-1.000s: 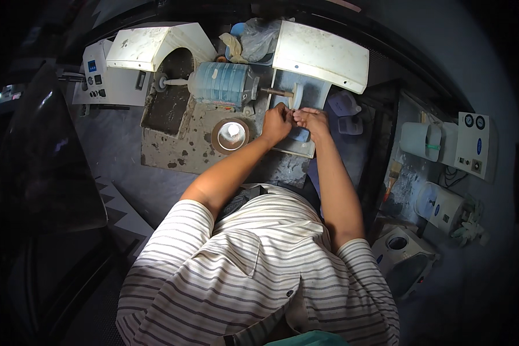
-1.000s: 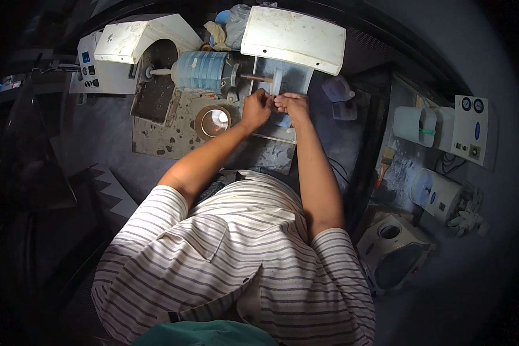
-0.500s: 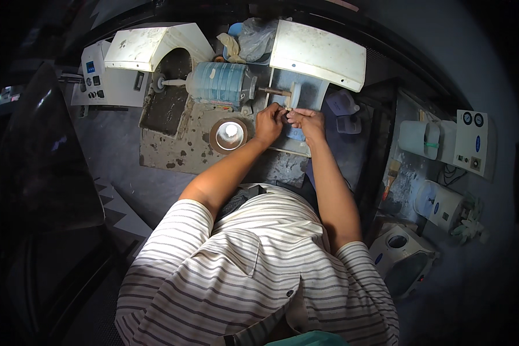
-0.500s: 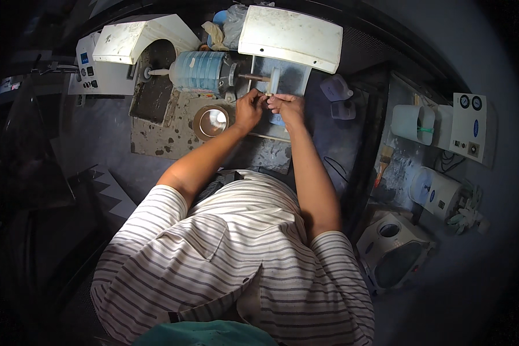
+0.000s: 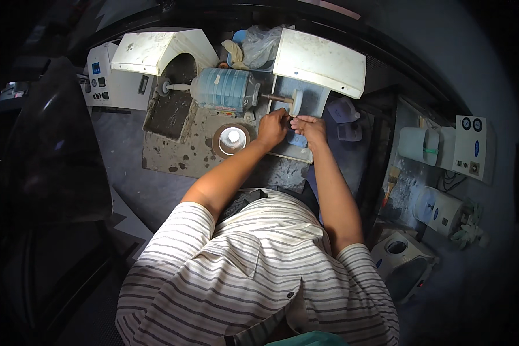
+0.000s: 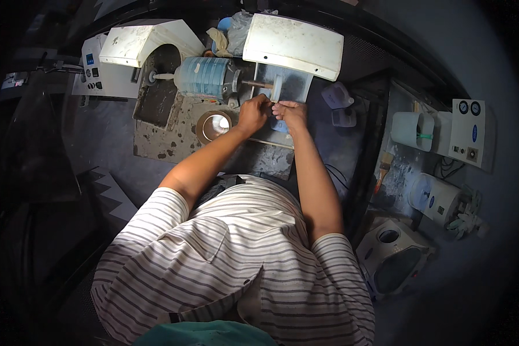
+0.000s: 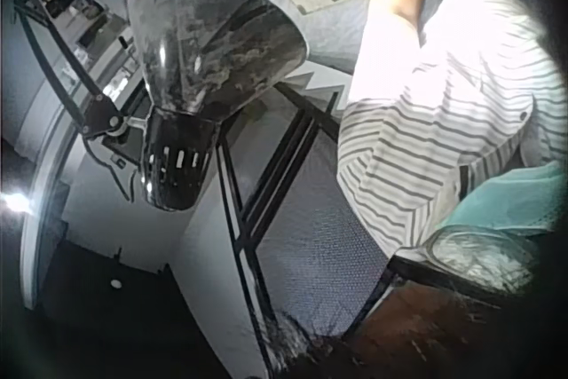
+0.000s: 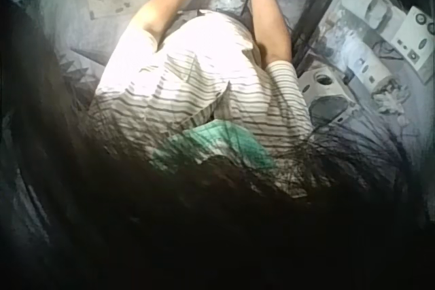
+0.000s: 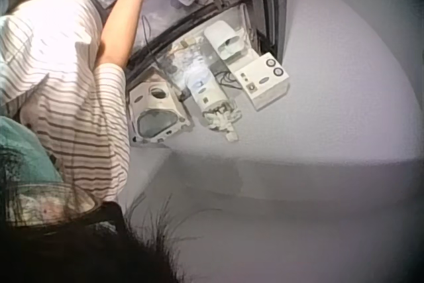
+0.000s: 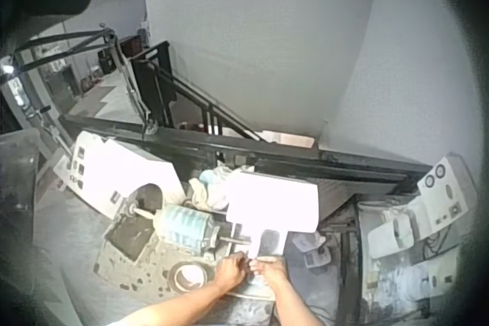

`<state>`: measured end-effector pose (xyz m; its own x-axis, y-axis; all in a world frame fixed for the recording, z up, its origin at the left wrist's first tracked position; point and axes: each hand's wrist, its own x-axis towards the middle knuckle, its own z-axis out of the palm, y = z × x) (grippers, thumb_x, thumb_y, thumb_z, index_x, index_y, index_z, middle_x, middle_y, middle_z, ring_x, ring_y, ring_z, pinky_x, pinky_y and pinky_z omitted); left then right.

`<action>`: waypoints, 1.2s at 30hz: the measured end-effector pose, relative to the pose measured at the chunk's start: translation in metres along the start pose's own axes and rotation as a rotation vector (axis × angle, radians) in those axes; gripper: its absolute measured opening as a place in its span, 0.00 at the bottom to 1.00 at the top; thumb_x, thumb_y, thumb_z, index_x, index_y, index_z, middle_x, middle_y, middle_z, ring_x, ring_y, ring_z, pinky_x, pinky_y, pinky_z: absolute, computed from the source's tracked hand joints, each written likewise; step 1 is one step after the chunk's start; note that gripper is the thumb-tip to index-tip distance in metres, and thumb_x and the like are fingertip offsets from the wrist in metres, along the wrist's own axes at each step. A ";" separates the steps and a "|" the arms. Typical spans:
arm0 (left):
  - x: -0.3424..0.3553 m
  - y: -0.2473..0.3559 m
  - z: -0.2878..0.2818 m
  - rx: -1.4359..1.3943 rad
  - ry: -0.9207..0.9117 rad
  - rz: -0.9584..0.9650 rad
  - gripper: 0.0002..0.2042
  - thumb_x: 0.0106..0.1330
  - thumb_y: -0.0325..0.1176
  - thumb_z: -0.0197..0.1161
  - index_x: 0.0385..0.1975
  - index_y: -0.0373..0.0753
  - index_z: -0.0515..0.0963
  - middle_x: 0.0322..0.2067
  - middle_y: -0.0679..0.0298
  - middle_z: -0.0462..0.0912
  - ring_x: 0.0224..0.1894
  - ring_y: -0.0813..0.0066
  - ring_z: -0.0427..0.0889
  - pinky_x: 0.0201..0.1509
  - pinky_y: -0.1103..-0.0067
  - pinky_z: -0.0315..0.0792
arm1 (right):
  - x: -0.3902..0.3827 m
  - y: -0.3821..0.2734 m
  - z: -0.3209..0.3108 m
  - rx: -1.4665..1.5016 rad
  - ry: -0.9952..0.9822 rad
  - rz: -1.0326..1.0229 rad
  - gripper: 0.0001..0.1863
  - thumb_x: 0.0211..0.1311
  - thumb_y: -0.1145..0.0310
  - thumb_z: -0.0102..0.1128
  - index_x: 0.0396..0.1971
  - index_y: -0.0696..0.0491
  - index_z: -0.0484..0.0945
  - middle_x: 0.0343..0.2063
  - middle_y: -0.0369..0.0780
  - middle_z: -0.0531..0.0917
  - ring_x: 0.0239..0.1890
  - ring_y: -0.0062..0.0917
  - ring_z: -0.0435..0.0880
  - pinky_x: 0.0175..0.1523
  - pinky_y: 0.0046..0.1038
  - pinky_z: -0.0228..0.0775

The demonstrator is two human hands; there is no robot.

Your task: The person retrieves a dental prosthesis from a bowl of water and polishes it against a rotating wheel by hand.

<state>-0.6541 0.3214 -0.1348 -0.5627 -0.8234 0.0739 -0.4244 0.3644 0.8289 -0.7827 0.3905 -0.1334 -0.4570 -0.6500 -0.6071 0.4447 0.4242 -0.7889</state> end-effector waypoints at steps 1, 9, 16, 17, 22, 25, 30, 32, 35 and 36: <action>0.001 -0.002 -0.001 0.012 -0.022 0.008 0.05 0.49 0.22 0.58 0.27 0.36 0.74 0.26 0.53 0.79 0.30 0.54 0.79 0.32 0.68 0.71 | 0.001 0.002 0.003 -0.005 -0.019 -0.005 0.10 0.50 0.76 0.63 0.31 0.64 0.75 0.24 0.44 0.82 0.22 0.22 0.80 0.24 0.18 0.71; 0.000 -0.001 -0.003 0.007 -0.011 0.011 0.05 0.48 0.23 0.59 0.26 0.36 0.75 0.26 0.53 0.79 0.31 0.54 0.79 0.32 0.69 0.71 | 0.002 0.001 0.001 0.005 0.000 0.011 0.12 0.50 0.76 0.63 0.33 0.65 0.74 0.25 0.44 0.82 0.22 0.22 0.80 0.24 0.18 0.71; -0.002 0.005 -0.001 -0.037 0.029 0.027 0.03 0.51 0.26 0.58 0.25 0.36 0.74 0.24 0.52 0.78 0.29 0.51 0.77 0.32 0.65 0.70 | -0.002 0.001 0.003 0.012 -0.003 -0.006 0.10 0.50 0.75 0.62 0.32 0.63 0.75 0.26 0.43 0.82 0.23 0.21 0.80 0.25 0.18 0.71; -0.002 0.006 -0.002 -0.039 0.027 0.029 0.03 0.51 0.26 0.58 0.25 0.36 0.74 0.24 0.52 0.78 0.29 0.51 0.77 0.32 0.65 0.70 | -0.004 0.000 0.005 0.015 0.012 -0.006 0.09 0.51 0.75 0.62 0.32 0.63 0.76 0.27 0.43 0.82 0.24 0.21 0.81 0.27 0.18 0.72; -0.012 -0.004 -0.030 0.004 0.017 0.159 0.06 0.49 0.20 0.59 0.28 0.35 0.75 0.28 0.53 0.79 0.30 0.55 0.78 0.32 0.72 0.72 | -0.028 -0.014 0.013 -0.080 -0.117 -0.105 0.10 0.53 0.74 0.60 0.35 0.61 0.78 0.28 0.41 0.83 0.25 0.20 0.80 0.27 0.17 0.71; -0.014 0.011 -0.055 -0.089 0.045 0.350 0.08 0.46 0.17 0.57 0.27 0.34 0.75 0.28 0.55 0.79 0.31 0.56 0.79 0.34 0.71 0.72 | -0.053 -0.027 0.019 -0.107 -0.170 -0.218 0.09 0.54 0.74 0.59 0.35 0.60 0.79 0.28 0.40 0.83 0.26 0.19 0.81 0.28 0.16 0.71; -0.022 0.038 -0.094 -0.073 0.126 0.531 0.09 0.44 0.16 0.57 0.26 0.32 0.74 0.29 0.54 0.79 0.32 0.58 0.79 0.35 0.72 0.72 | -0.091 -0.058 0.030 -0.142 -0.269 -0.416 0.08 0.54 0.76 0.59 0.34 0.62 0.79 0.29 0.41 0.83 0.27 0.19 0.81 0.29 0.17 0.72; -0.025 0.047 -0.105 -0.071 0.181 0.589 0.08 0.46 0.15 0.59 0.27 0.31 0.76 0.30 0.55 0.80 0.30 0.62 0.80 0.34 0.76 0.72 | -0.103 -0.071 0.036 -0.148 -0.284 -0.452 0.08 0.54 0.77 0.58 0.34 0.62 0.79 0.29 0.41 0.83 0.27 0.19 0.81 0.29 0.17 0.72; -0.030 0.063 -0.118 -0.119 0.235 0.571 0.07 0.46 0.15 0.60 0.26 0.30 0.76 0.28 0.55 0.80 0.29 0.63 0.80 0.34 0.77 0.72 | -0.118 -0.084 0.043 -0.153 -0.311 -0.513 0.07 0.54 0.79 0.57 0.34 0.63 0.79 0.29 0.42 0.82 0.27 0.19 0.81 0.30 0.17 0.72; -0.033 0.067 -0.121 -0.119 0.244 0.569 0.07 0.46 0.15 0.60 0.26 0.30 0.76 0.28 0.55 0.80 0.29 0.63 0.80 0.34 0.77 0.72 | -0.122 -0.087 0.045 -0.149 -0.324 -0.537 0.07 0.54 0.80 0.57 0.34 0.63 0.79 0.29 0.42 0.82 0.27 0.20 0.81 0.30 0.17 0.72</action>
<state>-0.5783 0.3205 -0.0145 -0.4932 -0.5953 0.6343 -0.0160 0.7352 0.6776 -0.7308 0.4047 0.0137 -0.3204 -0.9437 -0.0828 0.0965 0.0544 -0.9938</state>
